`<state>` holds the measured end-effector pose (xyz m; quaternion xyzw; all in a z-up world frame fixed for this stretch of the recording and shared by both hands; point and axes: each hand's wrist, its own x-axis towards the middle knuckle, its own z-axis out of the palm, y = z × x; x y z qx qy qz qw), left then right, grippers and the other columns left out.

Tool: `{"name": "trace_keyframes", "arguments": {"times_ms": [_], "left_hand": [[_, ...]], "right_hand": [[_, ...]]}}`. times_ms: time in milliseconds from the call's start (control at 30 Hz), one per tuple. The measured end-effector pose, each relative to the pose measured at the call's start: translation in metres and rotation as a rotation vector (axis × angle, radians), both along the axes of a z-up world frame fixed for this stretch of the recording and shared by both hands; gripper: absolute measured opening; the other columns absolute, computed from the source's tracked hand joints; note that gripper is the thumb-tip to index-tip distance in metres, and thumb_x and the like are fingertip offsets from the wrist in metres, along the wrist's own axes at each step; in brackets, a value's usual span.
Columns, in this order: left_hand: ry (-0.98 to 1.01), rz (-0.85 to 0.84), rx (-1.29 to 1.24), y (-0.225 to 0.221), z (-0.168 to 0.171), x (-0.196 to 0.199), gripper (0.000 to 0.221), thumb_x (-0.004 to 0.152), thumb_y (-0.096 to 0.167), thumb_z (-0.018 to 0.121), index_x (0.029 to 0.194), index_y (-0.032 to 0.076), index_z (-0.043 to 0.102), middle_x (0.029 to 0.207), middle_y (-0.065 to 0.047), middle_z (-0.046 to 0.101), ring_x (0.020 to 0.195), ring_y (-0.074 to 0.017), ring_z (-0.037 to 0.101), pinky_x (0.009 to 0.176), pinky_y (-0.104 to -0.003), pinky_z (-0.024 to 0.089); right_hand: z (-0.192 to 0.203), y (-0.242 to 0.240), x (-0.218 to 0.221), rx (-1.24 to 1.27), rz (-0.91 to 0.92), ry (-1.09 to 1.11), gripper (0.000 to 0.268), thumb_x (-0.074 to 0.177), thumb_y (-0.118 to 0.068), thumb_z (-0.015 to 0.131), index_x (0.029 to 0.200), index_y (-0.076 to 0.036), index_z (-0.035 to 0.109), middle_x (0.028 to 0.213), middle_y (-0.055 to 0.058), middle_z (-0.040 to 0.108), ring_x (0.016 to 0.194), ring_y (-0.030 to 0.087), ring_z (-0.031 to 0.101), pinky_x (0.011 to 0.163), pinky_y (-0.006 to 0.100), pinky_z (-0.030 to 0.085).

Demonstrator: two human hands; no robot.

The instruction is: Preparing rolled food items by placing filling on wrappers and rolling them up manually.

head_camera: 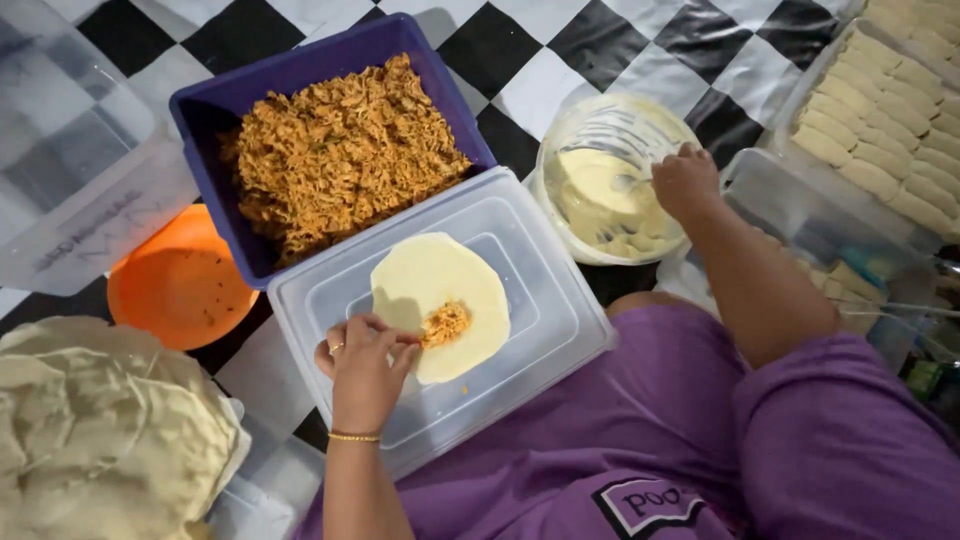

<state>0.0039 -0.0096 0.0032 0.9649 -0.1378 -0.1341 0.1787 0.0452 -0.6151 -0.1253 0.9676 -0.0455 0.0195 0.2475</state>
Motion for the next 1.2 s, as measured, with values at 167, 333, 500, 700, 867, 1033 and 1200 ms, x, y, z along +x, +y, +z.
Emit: {"name": "trace_keyframes", "arguments": {"times_ms": [167, 333, 500, 700, 867, 1033, 1200], "left_hand": [[0.009, 0.04, -0.097, -0.006, 0.015, 0.002, 0.012, 0.089, 0.042, 0.072, 0.096, 0.034, 0.078, 0.114, 0.0, 0.055, 0.126, -0.0276, 0.042, 0.114, -0.054, 0.015], [-0.224, 0.061, -0.163, 0.002, -0.01, 0.003, 0.009, 0.082, 0.029, 0.076, 0.089, 0.026, 0.071, 0.105, -0.004, 0.054, 0.114, -0.0292, 0.048, 0.108, -0.052, 0.024], [-0.306, 0.105, -0.223, 0.005, -0.018, 0.001, 0.015, 0.082, 0.021, 0.074, 0.092, 0.029, 0.068, 0.102, 0.003, 0.051, 0.11, -0.0223, 0.046, 0.104, -0.047, 0.027], [-0.312, 0.146, -0.253, 0.01, -0.012, 0.0, 0.014, 0.085, 0.019, 0.073, 0.094, 0.028, 0.068, 0.105, 0.002, 0.052, 0.111, -0.0227, 0.046, 0.106, -0.049, 0.024], [-0.287, 0.138, -0.242, 0.006, -0.013, 0.0, 0.015, 0.086, 0.017, 0.072, 0.096, 0.027, 0.069, 0.106, 0.002, 0.051, 0.111, -0.0226, 0.045, 0.105, -0.049, 0.025], [-0.281, 0.145, -0.237, 0.009, -0.02, 0.002, 0.016, 0.085, 0.017, 0.073, 0.096, 0.028, 0.07, 0.108, 0.001, 0.052, 0.113, -0.024, 0.045, 0.106, -0.05, 0.024], [-0.263, 0.111, -0.202, 0.008, -0.025, 0.001, 0.014, 0.081, 0.028, 0.072, 0.094, 0.033, 0.071, 0.115, 0.0, 0.055, 0.118, -0.0283, 0.046, 0.105, -0.053, 0.026]], "right_hand": [[0.006, 0.022, -0.004, -0.029, -0.066, -0.054, 0.01, 0.085, -0.029, 0.071, 0.079, -0.026, 0.079, 0.079, -0.003, 0.07, 0.09, 0.023, 0.063, 0.081, 0.039, 0.045], [0.012, 0.058, -0.021, 0.158, 0.021, -0.125, 0.014, 0.092, -0.037, 0.072, 0.085, -0.029, 0.081, 0.078, 0.0, 0.071, 0.079, 0.024, 0.066, 0.071, 0.036, 0.052], [0.014, 0.08, -0.042, 0.412, -0.059, 0.292, 0.032, 0.09, -0.046, 0.07, 0.094, -0.016, 0.08, 0.091, 0.012, 0.078, 0.089, 0.036, 0.077, 0.082, 0.044, 0.061], [0.053, 0.062, -0.052, 0.859, -0.346, 0.472, 0.037, 0.088, -0.042, 0.072, 0.115, -0.019, 0.083, 0.103, 0.009, 0.083, 0.103, 0.037, 0.075, 0.091, 0.045, 0.056], [0.105, 0.089, -0.077, 1.066, -0.514, 0.383, 0.035, 0.09, -0.04, 0.074, 0.119, -0.02, 0.081, 0.088, 0.006, 0.082, 0.091, 0.027, 0.076, 0.081, 0.039, 0.056], [0.118, 0.101, -0.081, 1.157, -0.57, 0.328, 0.037, 0.088, -0.044, 0.075, 0.118, -0.023, 0.08, 0.085, 0.003, 0.081, 0.083, 0.023, 0.071, 0.073, 0.034, 0.054], [0.168, 0.177, -0.085, 1.144, -0.171, 0.122, 0.02, 0.096, -0.022, 0.072, 0.113, -0.013, 0.08, 0.081, 0.008, 0.077, 0.077, 0.031, 0.069, 0.076, 0.04, 0.052]]}}
